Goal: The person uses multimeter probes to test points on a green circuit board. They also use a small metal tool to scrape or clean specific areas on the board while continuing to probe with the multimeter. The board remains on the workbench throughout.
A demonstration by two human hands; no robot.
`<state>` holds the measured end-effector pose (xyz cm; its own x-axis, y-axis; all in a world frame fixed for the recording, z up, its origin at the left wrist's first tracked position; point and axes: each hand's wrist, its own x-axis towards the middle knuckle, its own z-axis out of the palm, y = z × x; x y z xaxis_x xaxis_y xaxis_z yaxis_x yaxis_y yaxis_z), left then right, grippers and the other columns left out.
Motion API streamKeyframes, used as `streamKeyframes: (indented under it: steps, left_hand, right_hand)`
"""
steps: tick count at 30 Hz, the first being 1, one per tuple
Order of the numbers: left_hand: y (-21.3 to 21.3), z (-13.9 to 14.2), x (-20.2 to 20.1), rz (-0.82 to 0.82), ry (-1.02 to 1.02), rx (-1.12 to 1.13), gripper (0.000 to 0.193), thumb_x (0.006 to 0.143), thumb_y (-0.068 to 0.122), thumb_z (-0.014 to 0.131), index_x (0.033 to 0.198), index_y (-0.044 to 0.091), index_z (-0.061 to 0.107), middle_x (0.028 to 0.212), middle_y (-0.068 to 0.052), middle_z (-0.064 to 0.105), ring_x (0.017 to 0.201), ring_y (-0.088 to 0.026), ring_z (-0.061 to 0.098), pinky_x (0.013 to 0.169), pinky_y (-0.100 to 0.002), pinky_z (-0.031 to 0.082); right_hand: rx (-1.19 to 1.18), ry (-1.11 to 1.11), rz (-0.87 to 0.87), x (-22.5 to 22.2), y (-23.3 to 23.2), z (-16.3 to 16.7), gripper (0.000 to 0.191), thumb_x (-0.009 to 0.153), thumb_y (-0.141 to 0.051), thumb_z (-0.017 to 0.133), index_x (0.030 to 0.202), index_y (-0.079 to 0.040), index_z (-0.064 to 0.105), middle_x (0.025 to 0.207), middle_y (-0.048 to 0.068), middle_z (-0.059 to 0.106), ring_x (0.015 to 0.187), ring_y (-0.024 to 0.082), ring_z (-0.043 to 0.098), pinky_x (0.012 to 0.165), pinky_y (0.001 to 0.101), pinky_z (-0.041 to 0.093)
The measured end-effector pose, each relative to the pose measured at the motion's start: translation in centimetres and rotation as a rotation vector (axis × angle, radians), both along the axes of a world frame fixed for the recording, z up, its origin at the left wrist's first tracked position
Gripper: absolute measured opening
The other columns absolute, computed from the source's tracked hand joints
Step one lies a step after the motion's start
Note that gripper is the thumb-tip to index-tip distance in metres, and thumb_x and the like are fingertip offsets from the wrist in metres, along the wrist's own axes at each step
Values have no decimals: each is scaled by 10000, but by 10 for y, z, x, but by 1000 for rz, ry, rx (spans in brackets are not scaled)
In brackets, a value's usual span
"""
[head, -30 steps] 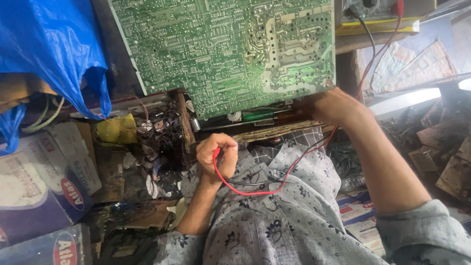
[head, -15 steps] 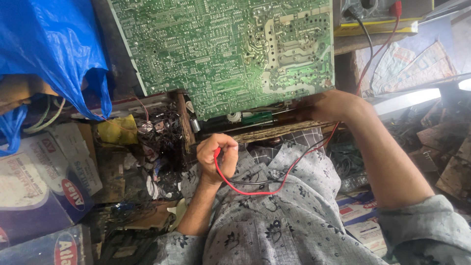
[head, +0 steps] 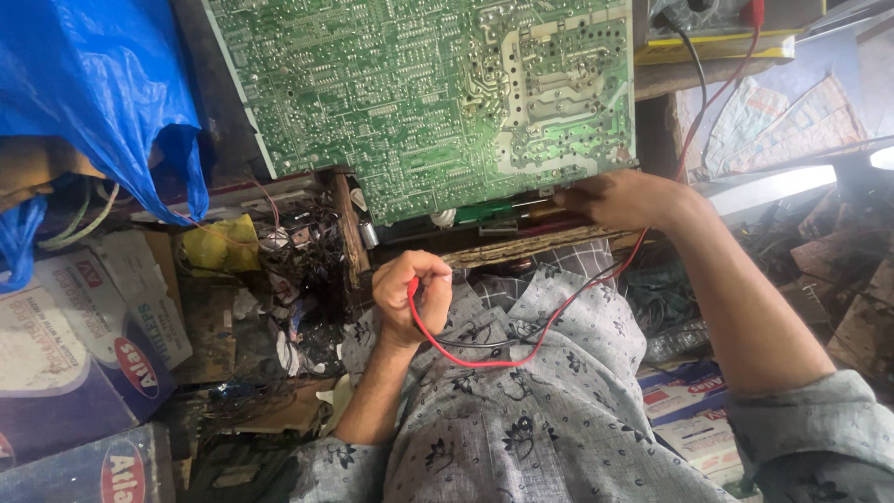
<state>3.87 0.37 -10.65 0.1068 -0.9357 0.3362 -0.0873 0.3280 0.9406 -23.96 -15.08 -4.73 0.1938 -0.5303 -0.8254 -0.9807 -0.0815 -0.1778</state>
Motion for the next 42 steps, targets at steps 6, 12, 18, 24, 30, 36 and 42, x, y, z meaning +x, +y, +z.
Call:
streamKeyframes:
  steps: [6, 12, 18, 24, 30, 36, 42]
  left_hand:
    - [1, 1, 0, 9, 1, 27, 79, 873, -48, 652, 892, 25, 629, 684, 3, 606, 579, -67, 561, 558, -217, 437]
    - [0, 1, 0, 5, 1, 10, 81, 876, -50, 647, 895, 25, 624, 690, -2, 610, 588, -70, 571, 566, -218, 443]
    - [0, 4, 1, -1, -20, 5, 87, 872, -52, 647, 895, 27, 616, 693, -7, 600, 584, -82, 551, 561, -227, 430]
    - [-2, 5, 0, -13, 0, -5, 104, 859, -64, 637, 888, 31, 609, 662, -1, 563, 561, -82, 523, 547, -237, 398]
    - [-5, 6, 1, -5, -12, -48, 112, 848, -67, 642, 872, 39, 615, 644, -6, 545, 534, -100, 508, 537, -259, 382]
    - [-5, 7, 2, -24, -6, -44, 110, 837, -62, 638, 871, 39, 610, 620, 8, 515, 525, -108, 501, 539, -270, 380]
    - [-3, 2, 0, -2, -5, -32, 102, 850, -67, 631, 870, 32, 618, 639, -4, 538, 530, -91, 498, 532, -254, 370]
  right_hand:
    - [70, 84, 32, 2, -5, -5, 685, 810, -653, 626, 1423, -349, 595, 1368, 91, 651, 1278, 295, 605, 1114, 416, 445]
    - [-249, -158, 3, -12, 9, -17, 411, 874, -349, 712, 1264, -222, 725, 1117, 134, 761, 1040, 307, 729, 948, 418, 557]
    - [-617, -424, -174, -2, 32, -9, 233, 886, -108, 745, 1116, -81, 766, 1062, 169, 749, 969, 330, 719, 889, 431, 569]
    - [-1172, -322, 100, 4, 42, 0, 225, 644, -54, 778, 868, -70, 774, 986, 194, 734, 915, 394, 710, 822, 426, 577]
    - [-876, -165, -140, -2, 44, -13, 162, 852, -146, 799, 999, -82, 820, 882, 136, 744, 696, 312, 719, 695, 422, 585]
    - [-470, -131, -56, -1, 36, -2, 367, 983, -395, 604, 1081, -96, 794, 843, 160, 771, 690, 323, 742, 742, 431, 597]
    - [-373, -199, 88, 13, 50, 18, 635, 916, -643, 523, 1145, -102, 764, 1075, 173, 747, 897, 346, 738, 852, 458, 586]
